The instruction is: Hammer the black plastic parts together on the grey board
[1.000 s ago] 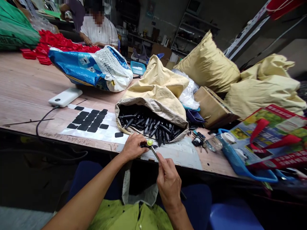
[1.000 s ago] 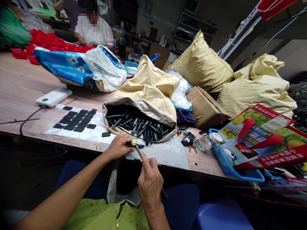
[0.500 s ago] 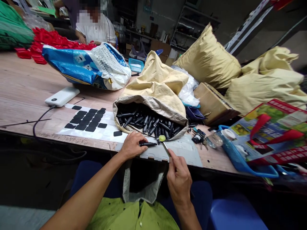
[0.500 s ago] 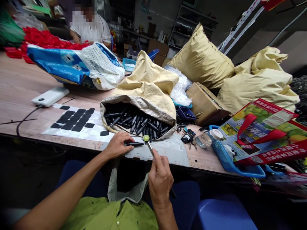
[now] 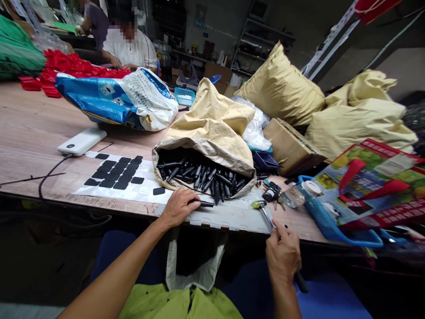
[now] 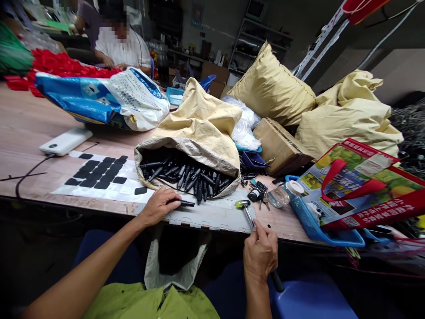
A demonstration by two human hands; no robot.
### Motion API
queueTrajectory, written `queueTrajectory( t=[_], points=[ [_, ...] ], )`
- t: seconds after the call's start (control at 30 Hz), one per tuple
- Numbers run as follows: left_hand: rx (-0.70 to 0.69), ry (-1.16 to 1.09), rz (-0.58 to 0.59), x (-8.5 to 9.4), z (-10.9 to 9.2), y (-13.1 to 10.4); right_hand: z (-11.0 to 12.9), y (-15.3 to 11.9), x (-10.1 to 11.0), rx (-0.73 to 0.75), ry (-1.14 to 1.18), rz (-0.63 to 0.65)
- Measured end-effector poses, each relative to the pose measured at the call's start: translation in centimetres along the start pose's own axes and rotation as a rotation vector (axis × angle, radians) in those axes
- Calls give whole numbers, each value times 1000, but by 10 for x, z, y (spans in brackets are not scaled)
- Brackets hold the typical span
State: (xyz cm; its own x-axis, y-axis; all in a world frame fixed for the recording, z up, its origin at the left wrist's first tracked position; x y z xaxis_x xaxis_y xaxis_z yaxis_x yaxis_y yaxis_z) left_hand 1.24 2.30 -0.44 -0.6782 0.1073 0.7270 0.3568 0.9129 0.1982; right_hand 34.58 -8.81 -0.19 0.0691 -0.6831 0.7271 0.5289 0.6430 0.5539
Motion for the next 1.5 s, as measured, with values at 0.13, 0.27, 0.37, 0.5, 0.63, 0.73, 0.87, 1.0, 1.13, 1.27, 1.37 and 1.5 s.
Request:
queueTrajectory(
  t=[0.13, 0.27, 0.37, 0.5, 0.63, 0.73, 0.87, 1.0, 1.13, 1.27, 1.37, 1.5],
  points=[
    [-13, 23, -8, 0, 0, 0, -1, 7, -17, 76, -25, 5],
    [-41, 49, 6, -1, -1, 0, 5, 14, -27, 59, -50, 17],
    [-70, 71, 13, -2, 0, 0, 8, 15, -30, 35, -76, 29],
    [-79, 89, 11, -2, 1, 0, 9, 13, -29, 39, -119, 41],
    [-94, 47, 17, 2, -7, -9, 8, 11, -28, 62, -146, 31],
    [-173, -81, 29, 4, -20, -32, 9, 11, -29, 71, -156, 18],
    [-308, -10, 105, -10, -33, -76, 11, 11, -29, 94, -165, 15],
    [-271, 127, 153, -36, -34, -102, 11, 10, -30, 103, -187, 7],
    [-191, 59, 53, -39, -43, -83, 11, 10, -29, 111, -195, 12],
    [6, 163, -226, -18, -53, -18, 13, 9, -29, 108, -221, 14],
    [216, 308, -197, -9, -51, 32, 14, 9, -28, 109, -233, 22],
    [299, 397, -85, -9, -45, 56, 14, 12, -24, 86, -199, 82]
  ],
)
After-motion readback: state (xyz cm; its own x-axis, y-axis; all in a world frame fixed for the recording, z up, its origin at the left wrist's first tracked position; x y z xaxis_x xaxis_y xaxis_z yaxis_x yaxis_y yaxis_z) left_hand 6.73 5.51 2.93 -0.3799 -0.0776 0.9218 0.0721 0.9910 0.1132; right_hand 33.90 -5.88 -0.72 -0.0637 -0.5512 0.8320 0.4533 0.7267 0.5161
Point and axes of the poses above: each hand's wrist, its own y-axis towards the middle knuckle, its own x-axis out of the back of the hand, z = x × y, the point moved 2 cm from there along y, towards the middle knuckle, and after that the axes turned 3 degrees about y, right-handed, at the moved point
